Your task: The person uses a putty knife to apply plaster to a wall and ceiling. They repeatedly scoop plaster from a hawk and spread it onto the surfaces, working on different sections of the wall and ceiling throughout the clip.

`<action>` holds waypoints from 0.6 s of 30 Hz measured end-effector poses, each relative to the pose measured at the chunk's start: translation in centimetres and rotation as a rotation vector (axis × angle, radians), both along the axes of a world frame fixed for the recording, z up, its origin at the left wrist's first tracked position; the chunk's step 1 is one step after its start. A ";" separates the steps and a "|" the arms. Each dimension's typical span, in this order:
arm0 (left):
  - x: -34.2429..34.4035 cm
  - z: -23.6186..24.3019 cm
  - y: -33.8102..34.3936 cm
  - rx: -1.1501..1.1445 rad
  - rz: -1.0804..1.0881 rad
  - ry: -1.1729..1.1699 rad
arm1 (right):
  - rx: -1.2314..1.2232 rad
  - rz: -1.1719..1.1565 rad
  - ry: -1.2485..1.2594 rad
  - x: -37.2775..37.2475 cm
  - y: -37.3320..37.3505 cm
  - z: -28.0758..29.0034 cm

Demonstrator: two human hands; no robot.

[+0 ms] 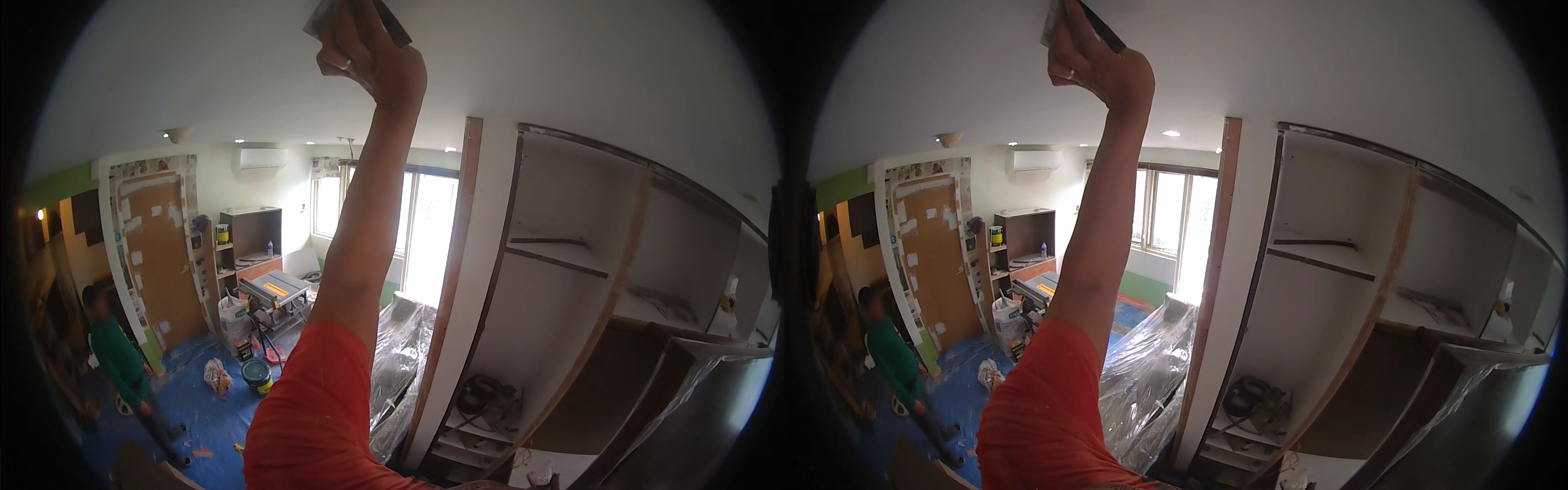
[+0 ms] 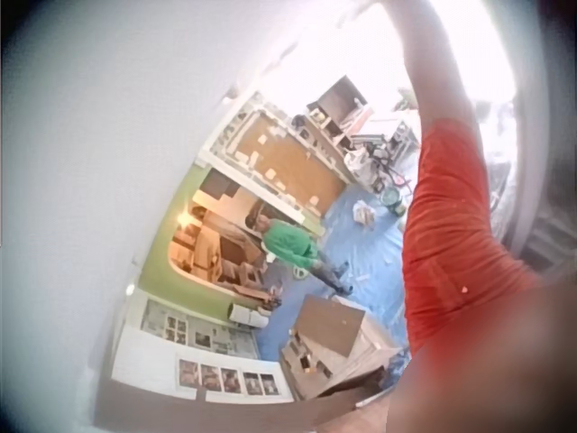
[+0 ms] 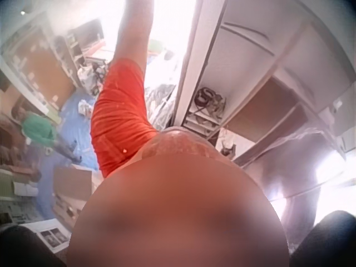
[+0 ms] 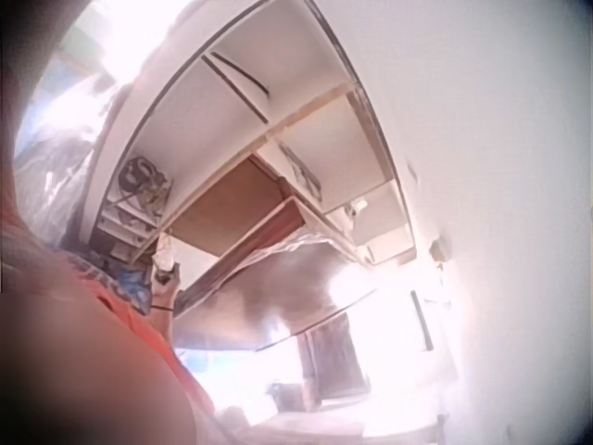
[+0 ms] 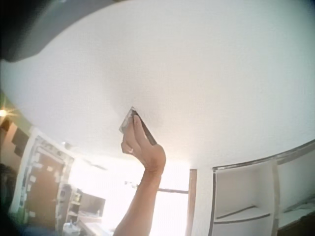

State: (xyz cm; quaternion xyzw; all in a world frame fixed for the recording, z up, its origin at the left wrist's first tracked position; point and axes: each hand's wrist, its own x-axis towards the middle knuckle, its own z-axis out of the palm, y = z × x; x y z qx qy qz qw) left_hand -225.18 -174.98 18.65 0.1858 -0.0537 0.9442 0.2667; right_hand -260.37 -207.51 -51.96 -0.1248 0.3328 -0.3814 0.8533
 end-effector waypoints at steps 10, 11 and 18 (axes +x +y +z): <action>-2.2 -0.6 -3.2 0.032 -0.227 0.000 | -0.080 0.073 -0.095 -0.9 -2.0 -2.0; -2.2 -0.7 -3.4 0.074 -0.267 -0.074 | -0.067 0.066 -0.086 -0.7 -1.8 -1.4; -3.7 -0.1 -4.0 -0.073 -0.404 0.067 | -0.010 0.002 -0.035 -0.7 -0.3 1.8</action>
